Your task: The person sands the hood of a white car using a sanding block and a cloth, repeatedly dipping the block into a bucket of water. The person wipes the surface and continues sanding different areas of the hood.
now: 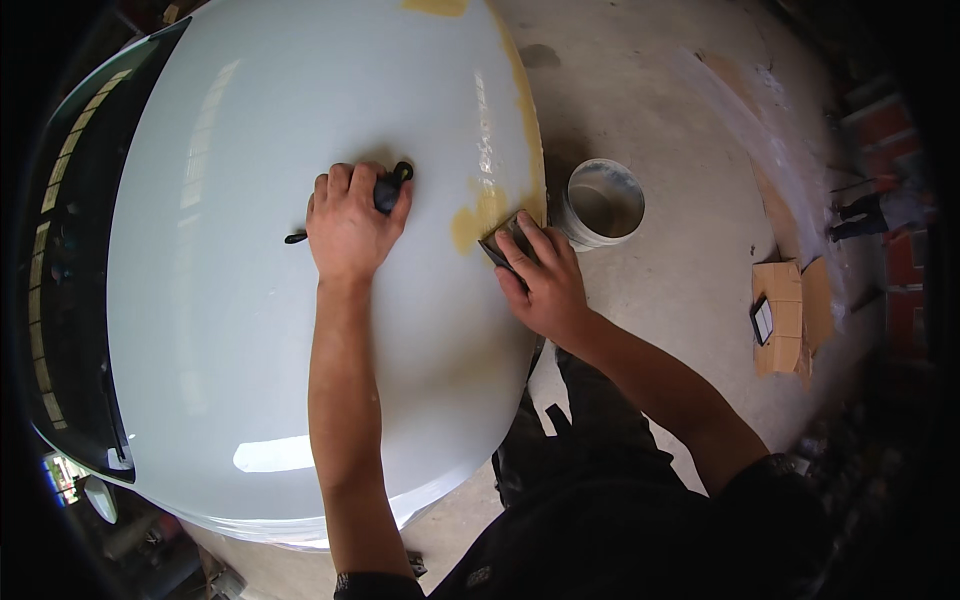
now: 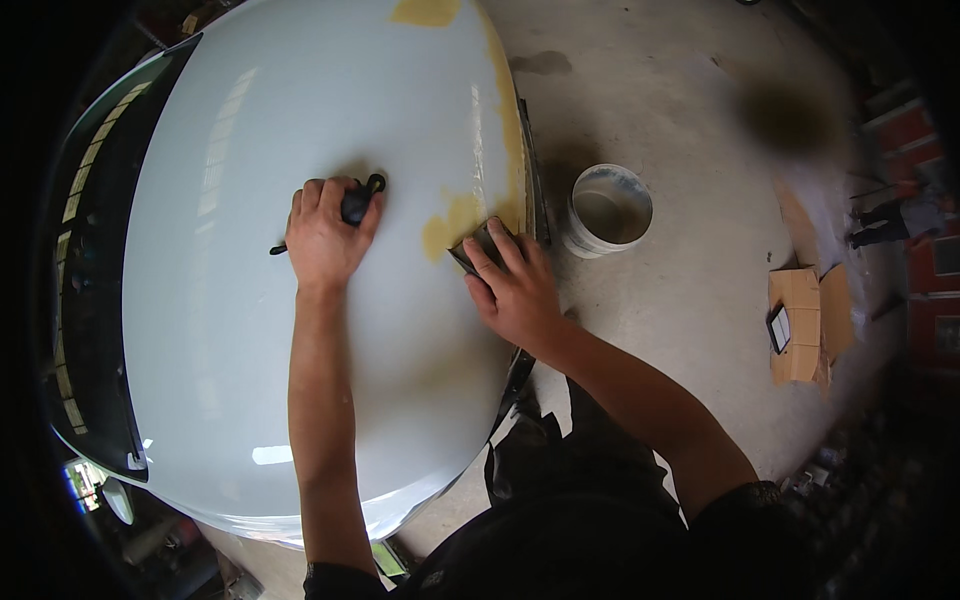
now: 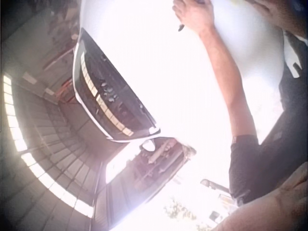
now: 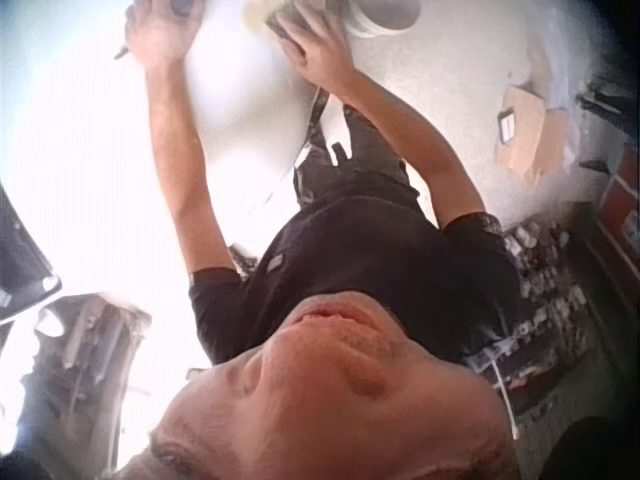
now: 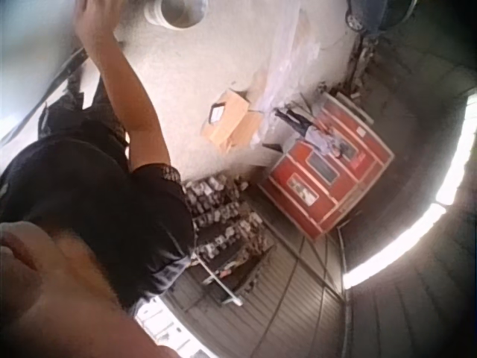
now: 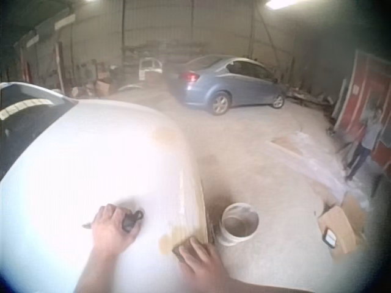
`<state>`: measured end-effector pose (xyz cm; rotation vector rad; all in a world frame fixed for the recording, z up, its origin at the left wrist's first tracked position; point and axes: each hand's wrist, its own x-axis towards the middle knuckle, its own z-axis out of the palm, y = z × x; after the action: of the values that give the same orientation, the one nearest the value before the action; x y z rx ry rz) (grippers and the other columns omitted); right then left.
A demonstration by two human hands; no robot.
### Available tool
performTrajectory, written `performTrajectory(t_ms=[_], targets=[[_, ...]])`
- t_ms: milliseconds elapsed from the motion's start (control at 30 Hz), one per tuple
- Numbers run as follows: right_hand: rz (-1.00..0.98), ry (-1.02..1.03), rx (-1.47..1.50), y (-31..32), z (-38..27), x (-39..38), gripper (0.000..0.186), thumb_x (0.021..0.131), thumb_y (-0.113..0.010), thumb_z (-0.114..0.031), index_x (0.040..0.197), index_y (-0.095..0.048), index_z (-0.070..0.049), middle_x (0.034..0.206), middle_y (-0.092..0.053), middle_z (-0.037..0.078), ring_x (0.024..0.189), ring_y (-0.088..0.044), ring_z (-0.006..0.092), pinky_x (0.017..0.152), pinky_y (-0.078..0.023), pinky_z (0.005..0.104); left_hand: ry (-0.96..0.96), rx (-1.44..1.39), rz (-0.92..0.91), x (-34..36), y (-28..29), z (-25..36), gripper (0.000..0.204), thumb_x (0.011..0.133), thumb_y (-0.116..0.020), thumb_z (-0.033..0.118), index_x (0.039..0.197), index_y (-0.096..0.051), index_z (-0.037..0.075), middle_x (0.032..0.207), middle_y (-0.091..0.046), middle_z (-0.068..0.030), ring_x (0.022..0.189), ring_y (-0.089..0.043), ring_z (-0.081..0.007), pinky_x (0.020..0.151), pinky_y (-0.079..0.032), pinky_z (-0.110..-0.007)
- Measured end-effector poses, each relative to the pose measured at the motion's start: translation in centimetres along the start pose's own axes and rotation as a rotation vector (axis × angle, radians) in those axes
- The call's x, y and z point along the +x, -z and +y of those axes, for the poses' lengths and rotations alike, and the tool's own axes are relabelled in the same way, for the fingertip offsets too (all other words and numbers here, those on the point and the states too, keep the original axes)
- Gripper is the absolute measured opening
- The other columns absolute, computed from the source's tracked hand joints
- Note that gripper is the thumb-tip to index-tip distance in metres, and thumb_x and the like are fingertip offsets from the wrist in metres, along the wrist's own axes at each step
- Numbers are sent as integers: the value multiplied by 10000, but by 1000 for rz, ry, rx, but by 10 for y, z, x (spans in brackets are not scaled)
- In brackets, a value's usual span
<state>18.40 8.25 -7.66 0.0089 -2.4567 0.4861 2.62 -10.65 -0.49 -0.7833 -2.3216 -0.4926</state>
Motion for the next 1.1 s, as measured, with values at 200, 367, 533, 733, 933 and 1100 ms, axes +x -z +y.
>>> performTrajectory(t_ms=[200, 367, 533, 733, 933, 1100], targets=[[10, -180, -43, -13, 17, 36, 451, 860, -739, -174, 1300, -684, -96, 1414, -559, 231, 1116, -586, 429, 966, -497, 508, 4, 5, -14, 0, 2, -1, 260, 765, -829, 335, 885, -673, 165, 892, -623, -18, 795, -611, -241, 659, -535, -387], [43, -15, -15, 17, -23, -4, 417, 862, -721, -179, 1271, -684, -105, 1411, -562, 201, 1080, -589, 404, 936, -501, 507, 94, -23, -123, 0, 1, -1, 264, 785, -822, 323, 941, -688, 157, 940, -654, -31, 890, -637, -275, 741, -553, -420], [-43, -113, -39, 19, -26, 74, 407, 868, -689, -217, 1269, -674, -151, 1365, -579, 165, 1059, -574, 384, 901, -502, 497, 11, -30, -28, 0, 2, -1, 258, 797, -809, 328, 941, -683, 155, 937, -636, -66, 892, -626, -306, 778, -540, -433], [-95, -44, 25, 4, -13, 51, 452, 894, -677, -256, 1329, -592, -164, 1428, -510, 195, 1112, -543, 436, 927, -465, 573, 20, -67, -93, 6, 1, 4, 291, 829, -786, 296, 1000, -674, 89, 992, -644, -102, 960, -618, -354, 833, -529, -471], [-126, -72, 82, 3, 2, -92, 486, 907, -701, -280, 1374, -605, -182, 1494, -473, 183, 1129, -557, 404, 962, -475, 533, 62, -8, -162, 3, 2, 2, 308, 869, -729, 336, 1039, -662, 88, 1029, -635, -103, 989, -605, -346, 838, -515, -473], [-57, -456, 84, 90, 46, -131, 477, 919, -671, -336, 1374, -622, -203, 1448, -513, 181, 1175, -561, 435, 1015, -466, 529, -9, 13, -102, 4, -2, -5, 337, 864, -732, 350, 1075, -659, 98, 1053, -638, -110, 1002, -598, -350, 876, -491, -490]])
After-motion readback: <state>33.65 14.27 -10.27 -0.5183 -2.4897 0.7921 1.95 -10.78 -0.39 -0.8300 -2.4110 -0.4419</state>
